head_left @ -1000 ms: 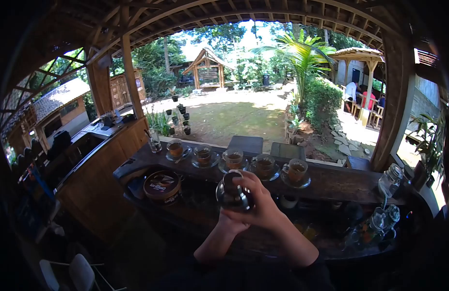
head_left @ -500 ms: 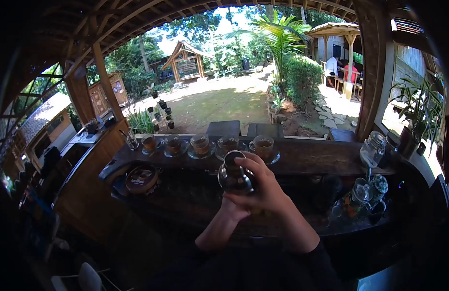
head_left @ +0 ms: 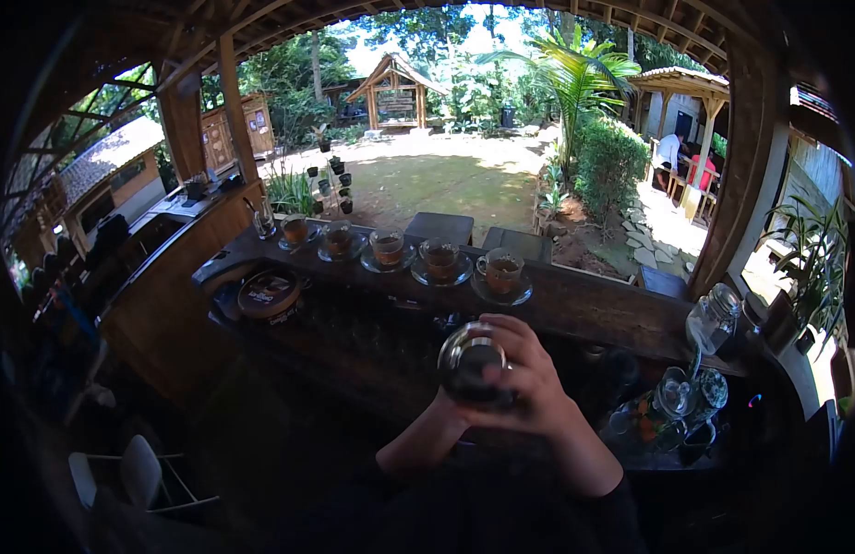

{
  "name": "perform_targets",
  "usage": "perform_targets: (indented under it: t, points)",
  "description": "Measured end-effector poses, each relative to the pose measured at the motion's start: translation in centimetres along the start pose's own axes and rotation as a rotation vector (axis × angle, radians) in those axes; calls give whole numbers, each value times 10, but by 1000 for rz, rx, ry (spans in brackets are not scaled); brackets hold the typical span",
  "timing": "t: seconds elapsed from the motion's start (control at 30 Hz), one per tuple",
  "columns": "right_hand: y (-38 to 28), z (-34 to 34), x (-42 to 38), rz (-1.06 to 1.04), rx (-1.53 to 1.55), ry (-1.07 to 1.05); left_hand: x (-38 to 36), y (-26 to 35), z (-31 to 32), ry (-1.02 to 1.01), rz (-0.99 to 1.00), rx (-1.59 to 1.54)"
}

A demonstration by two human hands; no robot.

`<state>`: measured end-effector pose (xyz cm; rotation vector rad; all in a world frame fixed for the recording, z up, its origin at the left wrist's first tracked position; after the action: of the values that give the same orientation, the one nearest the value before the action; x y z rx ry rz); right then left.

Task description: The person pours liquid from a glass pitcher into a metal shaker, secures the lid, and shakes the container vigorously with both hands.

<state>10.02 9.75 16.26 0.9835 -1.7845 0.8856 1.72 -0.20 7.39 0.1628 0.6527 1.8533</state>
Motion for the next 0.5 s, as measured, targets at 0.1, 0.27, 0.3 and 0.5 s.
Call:
perform_targets:
  t: [0.1,0.27,0.3,0.5]
  points:
    - [-55,1,19,-387,17,-216,15,6,7,-764,74,-209]
    - [-52,7,16,-494,68,-246,-3,23,17,-855,311,-63]
    - [-27,8,16,-375,86,-171,11,8,-6,-725,247,-240]
    - [-5,24,21,-161,68,-131,-23,16,4,-452,139,-415]
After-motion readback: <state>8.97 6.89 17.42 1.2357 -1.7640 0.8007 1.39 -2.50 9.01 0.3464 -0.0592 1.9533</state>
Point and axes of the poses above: each hand's wrist, its own x-axis towards the middle knuckle, its own z-axis out of the palm, y = z × x, the point moved 1 cm from there along x, towards the middle knuckle, and after that the axes turned 10 degrees about x, right-handed, at the moved point
